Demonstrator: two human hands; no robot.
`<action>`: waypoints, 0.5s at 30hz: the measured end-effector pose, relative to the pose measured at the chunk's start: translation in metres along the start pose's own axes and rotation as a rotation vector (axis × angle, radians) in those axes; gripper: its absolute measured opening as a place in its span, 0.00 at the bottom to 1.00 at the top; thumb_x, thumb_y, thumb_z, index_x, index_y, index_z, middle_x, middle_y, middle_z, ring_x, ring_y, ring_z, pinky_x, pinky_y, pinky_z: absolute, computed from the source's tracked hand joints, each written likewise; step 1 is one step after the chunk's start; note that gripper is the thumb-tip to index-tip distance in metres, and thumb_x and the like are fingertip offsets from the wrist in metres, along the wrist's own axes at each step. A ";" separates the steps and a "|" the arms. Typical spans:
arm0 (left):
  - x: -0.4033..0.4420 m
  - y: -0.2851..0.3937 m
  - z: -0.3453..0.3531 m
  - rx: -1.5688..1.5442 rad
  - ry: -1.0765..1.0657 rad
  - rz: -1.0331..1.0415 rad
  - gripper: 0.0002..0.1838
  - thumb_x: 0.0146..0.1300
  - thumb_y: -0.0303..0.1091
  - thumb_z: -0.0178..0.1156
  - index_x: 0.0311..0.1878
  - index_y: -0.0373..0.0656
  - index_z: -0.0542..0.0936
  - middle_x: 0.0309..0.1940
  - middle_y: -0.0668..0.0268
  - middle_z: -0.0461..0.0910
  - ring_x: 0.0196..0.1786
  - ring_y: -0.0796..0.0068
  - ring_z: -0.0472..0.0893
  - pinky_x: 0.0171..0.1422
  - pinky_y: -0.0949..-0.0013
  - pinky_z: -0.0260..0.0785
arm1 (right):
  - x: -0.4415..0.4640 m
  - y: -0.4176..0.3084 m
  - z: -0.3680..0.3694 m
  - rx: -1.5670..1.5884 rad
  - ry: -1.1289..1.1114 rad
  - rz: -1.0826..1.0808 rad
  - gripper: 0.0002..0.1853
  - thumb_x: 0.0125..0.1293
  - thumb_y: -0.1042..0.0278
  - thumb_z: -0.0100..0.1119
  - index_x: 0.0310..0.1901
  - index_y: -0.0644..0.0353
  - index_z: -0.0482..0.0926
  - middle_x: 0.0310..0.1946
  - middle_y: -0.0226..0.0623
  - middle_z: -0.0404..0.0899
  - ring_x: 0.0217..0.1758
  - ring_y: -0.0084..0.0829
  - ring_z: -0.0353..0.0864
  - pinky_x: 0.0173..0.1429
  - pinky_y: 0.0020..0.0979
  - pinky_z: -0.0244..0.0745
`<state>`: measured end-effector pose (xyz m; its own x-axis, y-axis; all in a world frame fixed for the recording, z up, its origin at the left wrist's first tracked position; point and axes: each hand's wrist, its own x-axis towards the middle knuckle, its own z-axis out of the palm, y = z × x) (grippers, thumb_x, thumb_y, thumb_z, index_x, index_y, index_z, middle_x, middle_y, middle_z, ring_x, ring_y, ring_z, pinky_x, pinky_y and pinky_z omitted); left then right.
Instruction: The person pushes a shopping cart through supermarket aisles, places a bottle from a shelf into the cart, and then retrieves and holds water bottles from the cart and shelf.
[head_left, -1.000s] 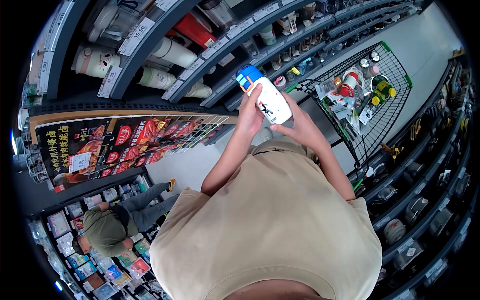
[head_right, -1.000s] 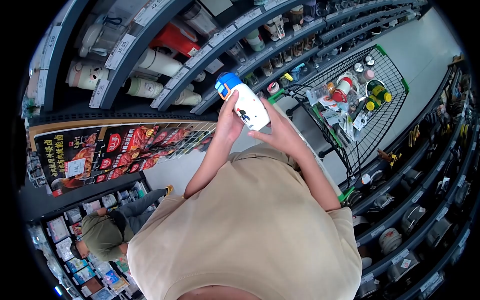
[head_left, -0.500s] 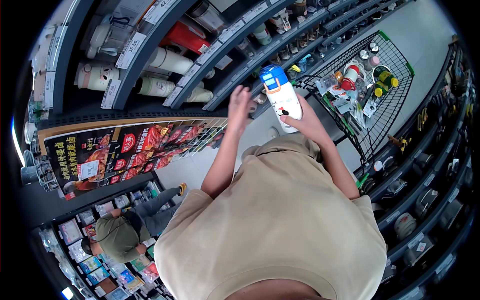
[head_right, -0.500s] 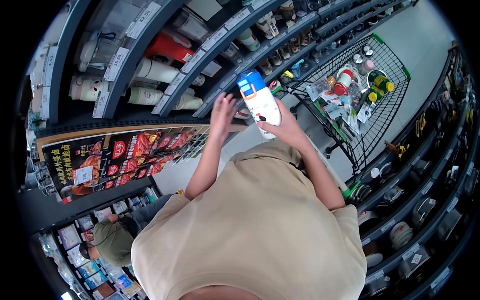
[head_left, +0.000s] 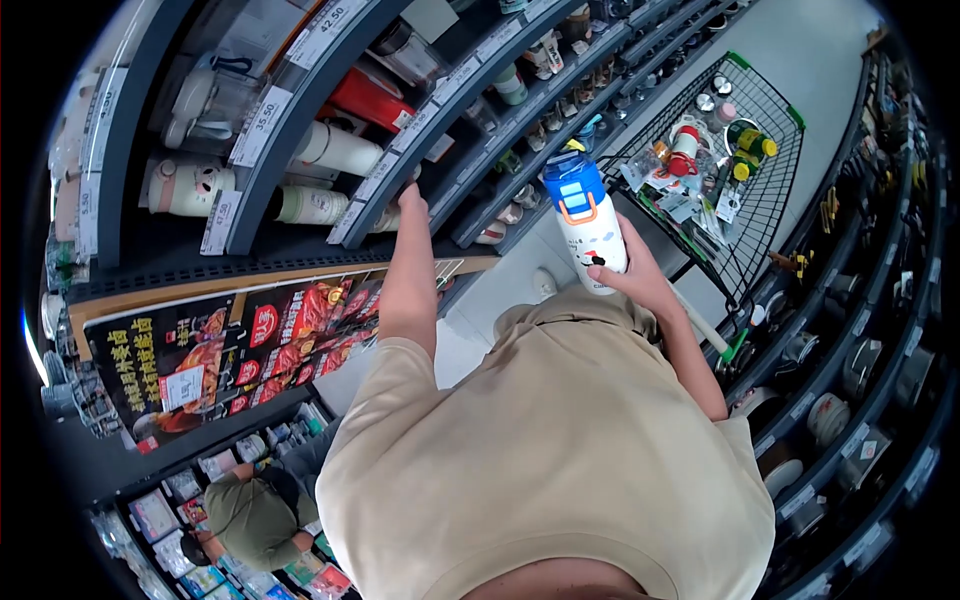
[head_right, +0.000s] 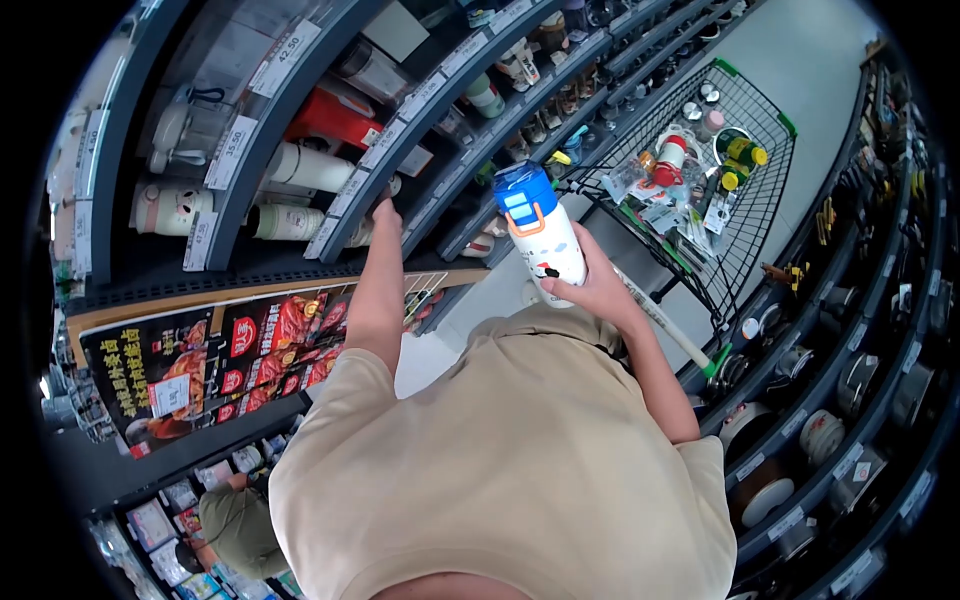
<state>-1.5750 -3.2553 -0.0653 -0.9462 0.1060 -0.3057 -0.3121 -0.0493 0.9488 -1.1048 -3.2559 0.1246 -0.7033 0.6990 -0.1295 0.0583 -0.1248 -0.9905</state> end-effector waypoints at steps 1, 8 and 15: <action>0.006 0.002 0.004 0.009 0.015 0.014 0.27 0.63 0.31 0.68 0.64 0.39 0.72 0.67 0.56 0.71 0.64 0.70 0.74 0.65 0.69 0.69 | -0.003 -0.002 0.001 -0.009 0.007 -0.023 0.50 0.54 0.56 0.75 0.74 0.65 0.56 0.64 0.44 0.70 0.67 0.34 0.70 0.71 0.35 0.64; 0.050 0.004 0.009 0.128 0.044 0.078 0.31 0.61 0.31 0.70 0.66 0.37 0.69 0.67 0.54 0.70 0.66 0.66 0.73 0.67 0.66 0.68 | -0.016 -0.001 0.011 0.067 0.052 -0.051 0.52 0.52 0.61 0.76 0.75 0.64 0.55 0.66 0.41 0.69 0.69 0.33 0.69 0.72 0.35 0.63; 0.066 -0.003 0.014 0.254 0.054 0.154 0.36 0.59 0.32 0.72 0.68 0.36 0.66 0.68 0.51 0.68 0.67 0.62 0.72 0.69 0.63 0.67 | -0.025 -0.010 0.020 0.124 0.142 -0.063 0.52 0.53 0.61 0.76 0.76 0.62 0.55 0.66 0.40 0.69 0.68 0.31 0.71 0.71 0.34 0.65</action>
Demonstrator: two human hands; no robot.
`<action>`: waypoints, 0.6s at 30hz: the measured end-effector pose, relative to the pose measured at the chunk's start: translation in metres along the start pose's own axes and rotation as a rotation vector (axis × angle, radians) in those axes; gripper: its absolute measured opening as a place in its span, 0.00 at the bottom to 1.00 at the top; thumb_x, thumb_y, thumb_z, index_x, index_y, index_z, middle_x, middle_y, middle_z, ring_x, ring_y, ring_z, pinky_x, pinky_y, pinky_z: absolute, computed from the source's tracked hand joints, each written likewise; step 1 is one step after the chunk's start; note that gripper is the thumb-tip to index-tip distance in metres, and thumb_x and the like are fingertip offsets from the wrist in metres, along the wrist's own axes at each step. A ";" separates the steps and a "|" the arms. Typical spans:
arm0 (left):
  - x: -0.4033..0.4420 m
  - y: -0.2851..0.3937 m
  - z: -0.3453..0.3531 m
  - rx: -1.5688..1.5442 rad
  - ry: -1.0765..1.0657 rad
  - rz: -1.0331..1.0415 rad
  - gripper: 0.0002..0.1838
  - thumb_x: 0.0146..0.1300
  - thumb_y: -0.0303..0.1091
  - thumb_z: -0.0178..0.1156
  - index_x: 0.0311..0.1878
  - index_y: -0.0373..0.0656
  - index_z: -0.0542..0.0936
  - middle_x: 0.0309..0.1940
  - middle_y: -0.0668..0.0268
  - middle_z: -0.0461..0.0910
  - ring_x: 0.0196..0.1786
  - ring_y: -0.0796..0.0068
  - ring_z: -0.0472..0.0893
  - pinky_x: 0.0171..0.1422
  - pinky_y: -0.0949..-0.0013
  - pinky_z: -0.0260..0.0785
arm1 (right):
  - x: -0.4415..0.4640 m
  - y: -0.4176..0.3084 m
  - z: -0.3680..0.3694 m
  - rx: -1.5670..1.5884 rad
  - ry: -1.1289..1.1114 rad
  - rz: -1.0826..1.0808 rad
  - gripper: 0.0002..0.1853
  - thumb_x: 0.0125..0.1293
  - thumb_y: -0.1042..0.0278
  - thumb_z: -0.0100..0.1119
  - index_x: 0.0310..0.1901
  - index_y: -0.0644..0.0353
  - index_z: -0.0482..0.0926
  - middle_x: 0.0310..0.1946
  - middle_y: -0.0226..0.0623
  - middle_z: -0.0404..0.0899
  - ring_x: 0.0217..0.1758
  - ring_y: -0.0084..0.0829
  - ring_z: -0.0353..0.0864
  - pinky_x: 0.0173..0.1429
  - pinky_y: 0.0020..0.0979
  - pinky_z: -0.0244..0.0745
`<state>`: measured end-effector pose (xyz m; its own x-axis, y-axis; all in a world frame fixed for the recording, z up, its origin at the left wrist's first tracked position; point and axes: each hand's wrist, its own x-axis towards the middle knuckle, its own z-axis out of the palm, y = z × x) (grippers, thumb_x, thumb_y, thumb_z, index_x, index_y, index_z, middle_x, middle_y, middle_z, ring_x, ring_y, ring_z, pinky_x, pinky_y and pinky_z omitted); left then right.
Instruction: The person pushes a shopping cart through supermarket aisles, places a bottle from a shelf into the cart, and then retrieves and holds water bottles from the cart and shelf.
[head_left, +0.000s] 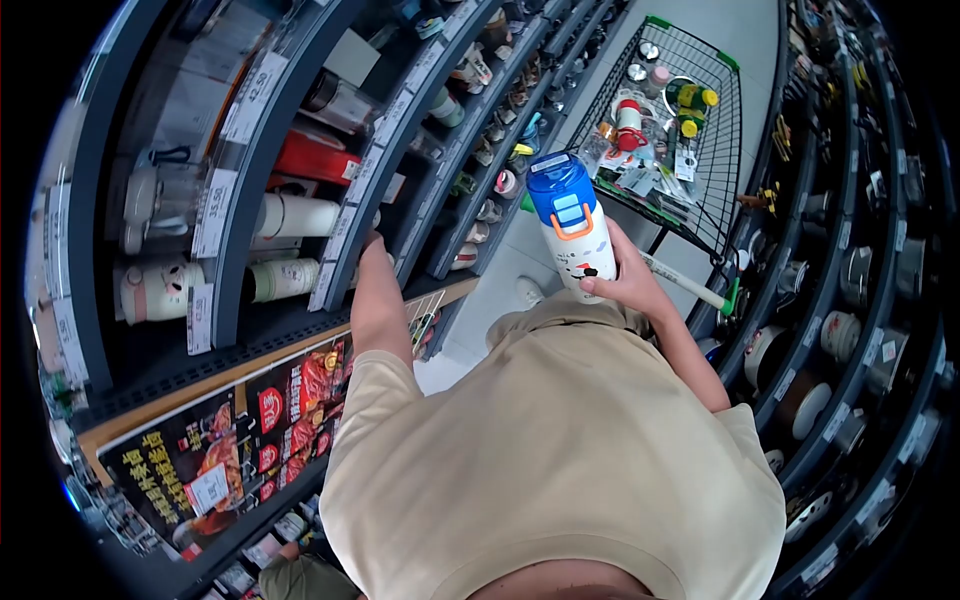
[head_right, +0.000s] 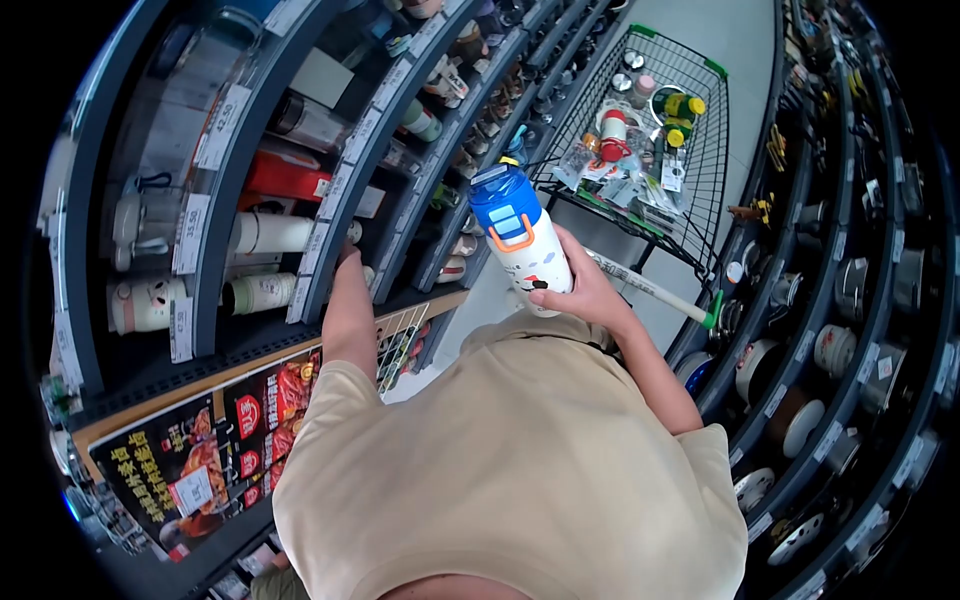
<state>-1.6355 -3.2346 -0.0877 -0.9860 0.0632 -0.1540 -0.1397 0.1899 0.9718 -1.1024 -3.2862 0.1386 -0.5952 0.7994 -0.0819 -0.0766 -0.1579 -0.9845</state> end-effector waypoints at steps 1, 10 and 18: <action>0.002 0.000 0.001 0.015 0.005 0.014 0.37 0.59 0.33 0.72 0.68 0.36 0.65 0.68 0.51 0.68 0.67 0.61 0.72 0.69 0.62 0.67 | 0.000 0.002 -0.001 0.006 0.004 -0.010 0.52 0.53 0.61 0.76 0.76 0.62 0.55 0.66 0.39 0.69 0.68 0.31 0.71 0.71 0.34 0.65; -0.022 -0.015 0.001 0.216 0.063 0.138 0.43 0.56 0.34 0.74 0.71 0.34 0.61 0.70 0.48 0.66 0.69 0.56 0.70 0.71 0.58 0.65 | 0.003 0.003 -0.001 0.023 0.048 0.009 0.52 0.53 0.59 0.77 0.75 0.61 0.55 0.65 0.39 0.70 0.67 0.30 0.71 0.70 0.34 0.66; -0.097 -0.005 -0.018 0.237 0.074 0.239 0.49 0.54 0.35 0.77 0.73 0.31 0.57 0.70 0.43 0.65 0.70 0.50 0.70 0.73 0.54 0.64 | 0.020 0.002 -0.004 0.048 -0.002 0.013 0.52 0.52 0.56 0.77 0.74 0.62 0.57 0.65 0.37 0.69 0.68 0.29 0.69 0.71 0.34 0.64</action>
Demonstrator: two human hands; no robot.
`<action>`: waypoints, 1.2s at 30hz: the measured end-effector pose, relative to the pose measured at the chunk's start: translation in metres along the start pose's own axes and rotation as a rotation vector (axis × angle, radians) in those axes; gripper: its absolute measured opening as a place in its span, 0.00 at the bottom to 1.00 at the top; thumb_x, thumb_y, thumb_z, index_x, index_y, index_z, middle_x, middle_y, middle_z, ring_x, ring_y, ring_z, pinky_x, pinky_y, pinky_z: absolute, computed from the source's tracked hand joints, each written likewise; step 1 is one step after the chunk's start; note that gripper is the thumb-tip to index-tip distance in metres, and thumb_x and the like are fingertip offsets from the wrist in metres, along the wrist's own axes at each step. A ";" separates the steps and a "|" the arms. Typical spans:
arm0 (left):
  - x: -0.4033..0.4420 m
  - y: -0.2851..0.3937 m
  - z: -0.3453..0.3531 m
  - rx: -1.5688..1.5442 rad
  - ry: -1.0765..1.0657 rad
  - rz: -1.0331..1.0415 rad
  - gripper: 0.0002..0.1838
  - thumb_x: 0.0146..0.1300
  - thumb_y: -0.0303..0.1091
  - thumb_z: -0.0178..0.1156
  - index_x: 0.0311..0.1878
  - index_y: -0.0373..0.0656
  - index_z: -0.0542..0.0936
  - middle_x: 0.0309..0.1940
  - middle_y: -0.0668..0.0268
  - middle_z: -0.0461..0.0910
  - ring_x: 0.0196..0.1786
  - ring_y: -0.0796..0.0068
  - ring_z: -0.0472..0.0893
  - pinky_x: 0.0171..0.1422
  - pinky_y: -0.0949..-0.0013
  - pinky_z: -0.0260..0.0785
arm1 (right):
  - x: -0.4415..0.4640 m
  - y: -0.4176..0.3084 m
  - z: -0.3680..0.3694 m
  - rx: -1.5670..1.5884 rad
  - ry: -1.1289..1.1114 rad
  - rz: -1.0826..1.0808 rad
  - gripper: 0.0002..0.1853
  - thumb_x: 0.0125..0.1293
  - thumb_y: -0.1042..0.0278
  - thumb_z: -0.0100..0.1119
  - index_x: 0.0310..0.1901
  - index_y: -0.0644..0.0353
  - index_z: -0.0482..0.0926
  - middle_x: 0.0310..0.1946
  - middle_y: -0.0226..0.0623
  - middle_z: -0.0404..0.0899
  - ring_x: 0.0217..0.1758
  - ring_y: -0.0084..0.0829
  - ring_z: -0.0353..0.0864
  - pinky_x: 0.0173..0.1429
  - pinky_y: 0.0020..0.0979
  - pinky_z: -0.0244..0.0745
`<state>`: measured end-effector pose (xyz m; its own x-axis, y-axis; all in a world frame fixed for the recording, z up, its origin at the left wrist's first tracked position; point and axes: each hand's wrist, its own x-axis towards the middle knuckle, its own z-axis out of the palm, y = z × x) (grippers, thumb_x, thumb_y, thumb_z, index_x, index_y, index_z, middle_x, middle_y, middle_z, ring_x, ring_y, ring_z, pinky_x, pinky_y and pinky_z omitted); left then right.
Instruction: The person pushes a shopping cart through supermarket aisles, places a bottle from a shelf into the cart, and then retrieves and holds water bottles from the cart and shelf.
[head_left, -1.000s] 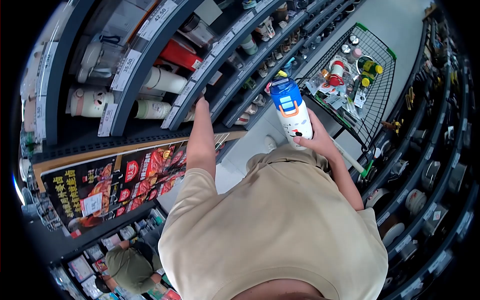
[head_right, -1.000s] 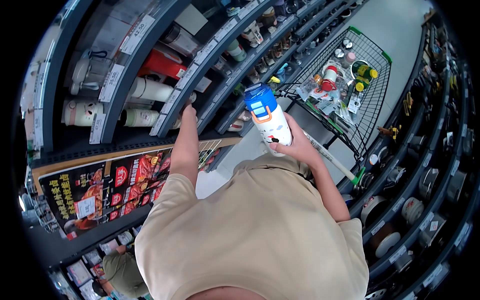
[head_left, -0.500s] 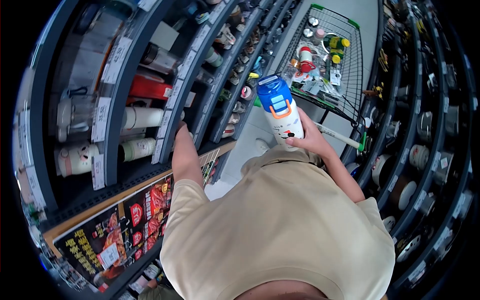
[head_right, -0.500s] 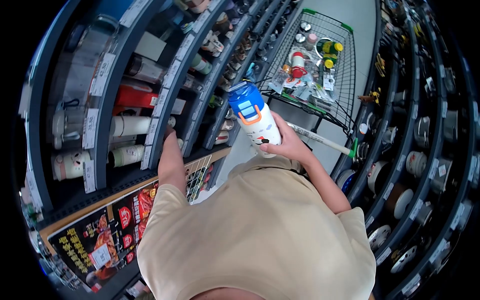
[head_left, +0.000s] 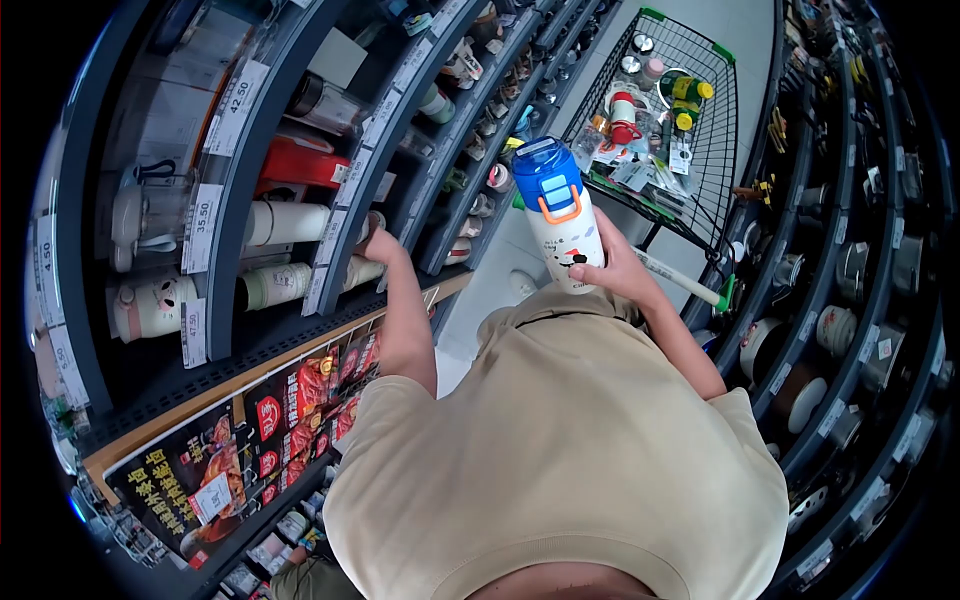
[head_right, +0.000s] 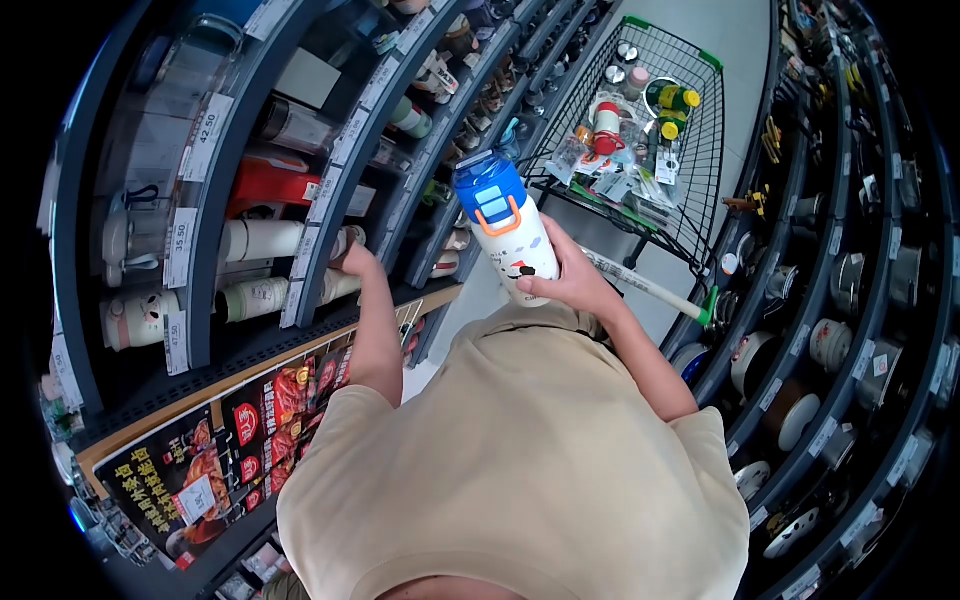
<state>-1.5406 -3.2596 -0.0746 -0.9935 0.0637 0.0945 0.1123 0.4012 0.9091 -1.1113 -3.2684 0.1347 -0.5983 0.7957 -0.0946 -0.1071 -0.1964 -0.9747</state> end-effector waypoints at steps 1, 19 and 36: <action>-0.011 0.005 -0.004 -0.032 0.007 0.003 0.50 0.53 0.36 0.77 0.72 0.30 0.57 0.69 0.42 0.65 0.69 0.49 0.70 0.73 0.54 0.64 | 0.002 0.001 -0.001 -0.002 -0.012 0.000 0.52 0.52 0.56 0.77 0.74 0.62 0.57 0.65 0.37 0.69 0.68 0.29 0.69 0.71 0.34 0.64; -0.044 -0.015 -0.042 -0.186 -0.290 0.319 0.42 0.54 0.35 0.78 0.68 0.36 0.66 0.59 0.51 0.75 0.61 0.59 0.76 0.67 0.59 0.66 | 0.031 0.006 -0.007 -0.022 -0.205 0.015 0.50 0.54 0.58 0.77 0.74 0.63 0.57 0.64 0.38 0.71 0.68 0.29 0.70 0.71 0.33 0.63; -0.158 0.081 -0.129 -0.766 -0.727 0.179 0.39 0.57 0.48 0.70 0.65 0.31 0.69 0.54 0.61 0.76 0.53 0.71 0.77 0.59 0.65 0.71 | 0.036 0.023 -0.005 0.016 -0.136 0.075 0.42 0.61 0.58 0.70 0.72 0.64 0.61 0.60 0.38 0.75 0.62 0.28 0.74 0.66 0.32 0.69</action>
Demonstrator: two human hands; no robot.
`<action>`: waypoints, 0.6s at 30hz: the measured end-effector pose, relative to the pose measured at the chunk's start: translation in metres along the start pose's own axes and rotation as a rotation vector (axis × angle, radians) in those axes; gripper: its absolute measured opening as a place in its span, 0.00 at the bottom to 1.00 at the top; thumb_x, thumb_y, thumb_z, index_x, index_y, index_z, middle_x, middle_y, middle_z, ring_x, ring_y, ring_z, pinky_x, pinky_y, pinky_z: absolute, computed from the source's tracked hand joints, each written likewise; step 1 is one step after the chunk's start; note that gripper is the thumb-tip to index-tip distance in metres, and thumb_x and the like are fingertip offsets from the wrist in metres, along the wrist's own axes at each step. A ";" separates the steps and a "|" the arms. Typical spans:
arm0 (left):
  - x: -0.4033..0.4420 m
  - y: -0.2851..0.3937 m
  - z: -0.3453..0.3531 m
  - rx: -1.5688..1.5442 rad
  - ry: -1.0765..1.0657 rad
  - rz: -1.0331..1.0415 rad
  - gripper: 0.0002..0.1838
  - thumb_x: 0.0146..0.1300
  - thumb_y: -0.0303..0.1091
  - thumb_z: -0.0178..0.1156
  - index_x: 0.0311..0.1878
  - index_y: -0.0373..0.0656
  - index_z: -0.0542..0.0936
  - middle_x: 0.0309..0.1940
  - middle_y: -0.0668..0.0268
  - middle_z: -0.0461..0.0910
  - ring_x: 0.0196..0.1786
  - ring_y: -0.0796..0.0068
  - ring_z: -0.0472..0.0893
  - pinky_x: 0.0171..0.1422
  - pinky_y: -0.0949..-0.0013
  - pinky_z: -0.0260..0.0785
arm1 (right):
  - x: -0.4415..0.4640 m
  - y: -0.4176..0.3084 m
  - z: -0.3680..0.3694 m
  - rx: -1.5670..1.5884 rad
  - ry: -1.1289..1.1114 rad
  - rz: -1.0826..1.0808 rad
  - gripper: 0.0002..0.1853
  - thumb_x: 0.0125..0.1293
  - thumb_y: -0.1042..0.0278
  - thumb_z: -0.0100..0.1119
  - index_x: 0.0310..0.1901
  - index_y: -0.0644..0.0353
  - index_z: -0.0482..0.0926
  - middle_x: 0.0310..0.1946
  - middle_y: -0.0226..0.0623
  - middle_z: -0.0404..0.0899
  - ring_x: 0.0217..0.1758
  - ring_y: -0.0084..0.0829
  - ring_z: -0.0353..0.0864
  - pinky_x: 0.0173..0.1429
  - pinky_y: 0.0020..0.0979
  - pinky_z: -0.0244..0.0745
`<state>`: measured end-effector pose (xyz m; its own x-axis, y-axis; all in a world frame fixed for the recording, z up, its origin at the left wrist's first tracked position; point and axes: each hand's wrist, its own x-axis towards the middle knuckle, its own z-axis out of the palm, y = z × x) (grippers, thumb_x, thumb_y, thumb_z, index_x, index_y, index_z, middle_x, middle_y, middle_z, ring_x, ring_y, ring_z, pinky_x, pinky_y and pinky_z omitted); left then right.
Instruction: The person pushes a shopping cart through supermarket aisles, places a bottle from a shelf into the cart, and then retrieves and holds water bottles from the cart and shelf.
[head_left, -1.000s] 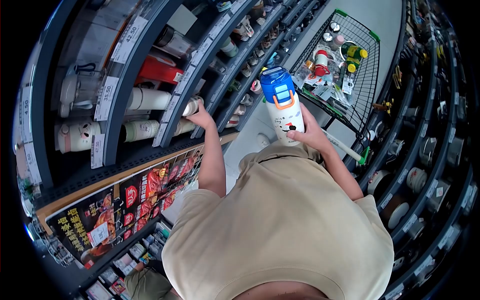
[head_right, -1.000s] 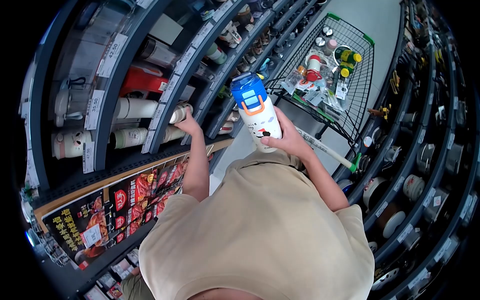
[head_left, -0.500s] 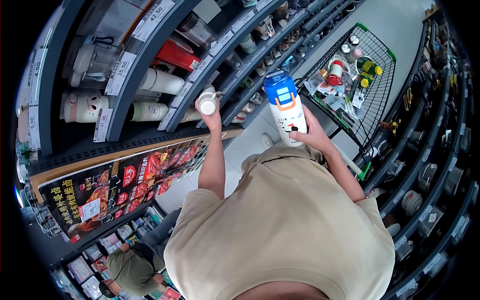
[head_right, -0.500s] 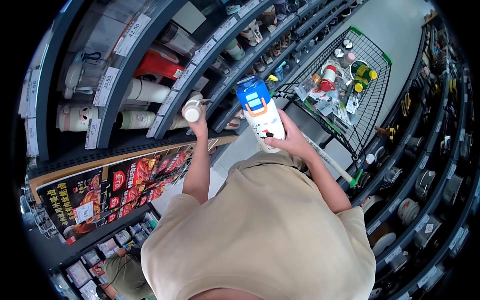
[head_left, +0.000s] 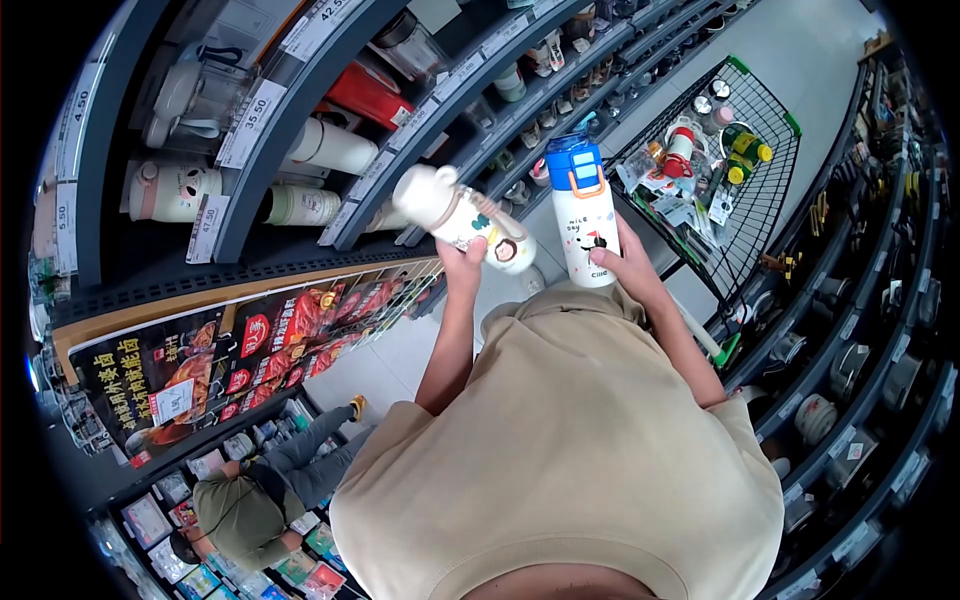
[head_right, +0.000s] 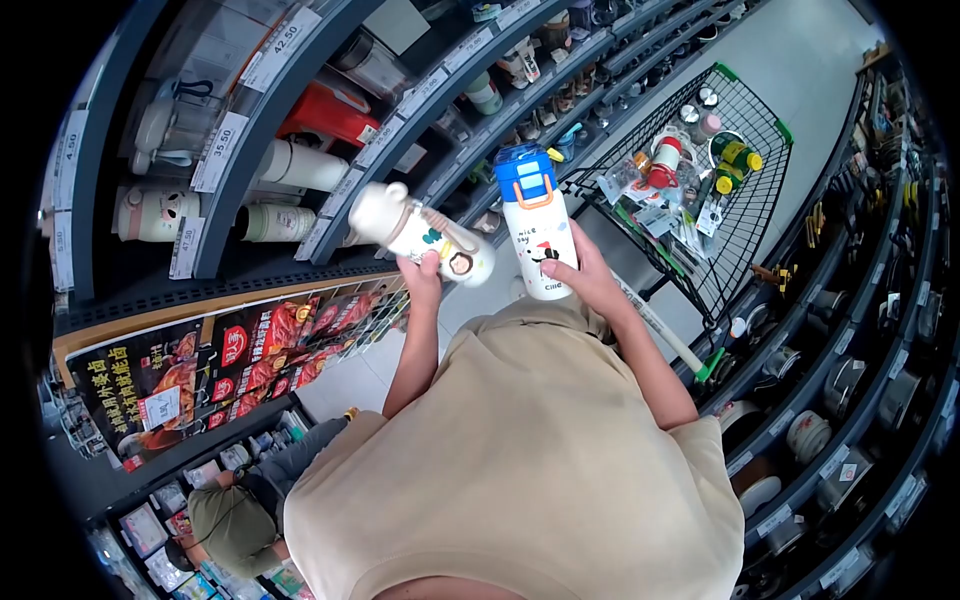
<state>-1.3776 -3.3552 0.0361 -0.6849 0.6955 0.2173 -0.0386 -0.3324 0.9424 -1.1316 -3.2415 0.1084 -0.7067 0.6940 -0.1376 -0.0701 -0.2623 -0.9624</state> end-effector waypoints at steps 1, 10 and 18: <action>-0.001 -0.001 0.003 -0.137 -0.039 -0.069 0.40 0.60 0.52 0.67 0.65 0.32 0.67 0.53 0.60 0.76 0.54 0.71 0.78 0.59 0.65 0.72 | 0.000 0.004 -0.001 0.012 -0.004 0.008 0.42 0.61 0.56 0.70 0.72 0.65 0.61 0.60 0.38 0.75 0.62 0.29 0.75 0.66 0.33 0.70; 0.009 0.013 0.029 -0.545 -0.328 -0.679 0.37 0.68 0.63 0.55 0.63 0.37 0.71 0.49 0.57 0.83 0.48 0.65 0.86 0.53 0.61 0.81 | -0.001 0.009 -0.001 0.235 -0.023 0.103 0.40 0.64 0.53 0.65 0.71 0.65 0.61 0.60 0.40 0.76 0.62 0.31 0.77 0.66 0.36 0.72; 0.012 0.025 0.039 -0.306 -0.304 -0.608 0.33 0.69 0.47 0.62 0.68 0.36 0.65 0.53 0.56 0.80 0.53 0.67 0.83 0.56 0.63 0.78 | -0.002 0.013 -0.004 0.232 0.026 0.079 0.35 0.67 0.59 0.63 0.71 0.65 0.62 0.60 0.39 0.75 0.61 0.28 0.75 0.65 0.33 0.71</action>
<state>-1.3590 -3.3303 0.0722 -0.2481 0.9440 -0.2175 -0.5780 0.0359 0.8153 -1.1277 -3.2433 0.0955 -0.6985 0.6812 -0.2191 -0.1776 -0.4616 -0.8691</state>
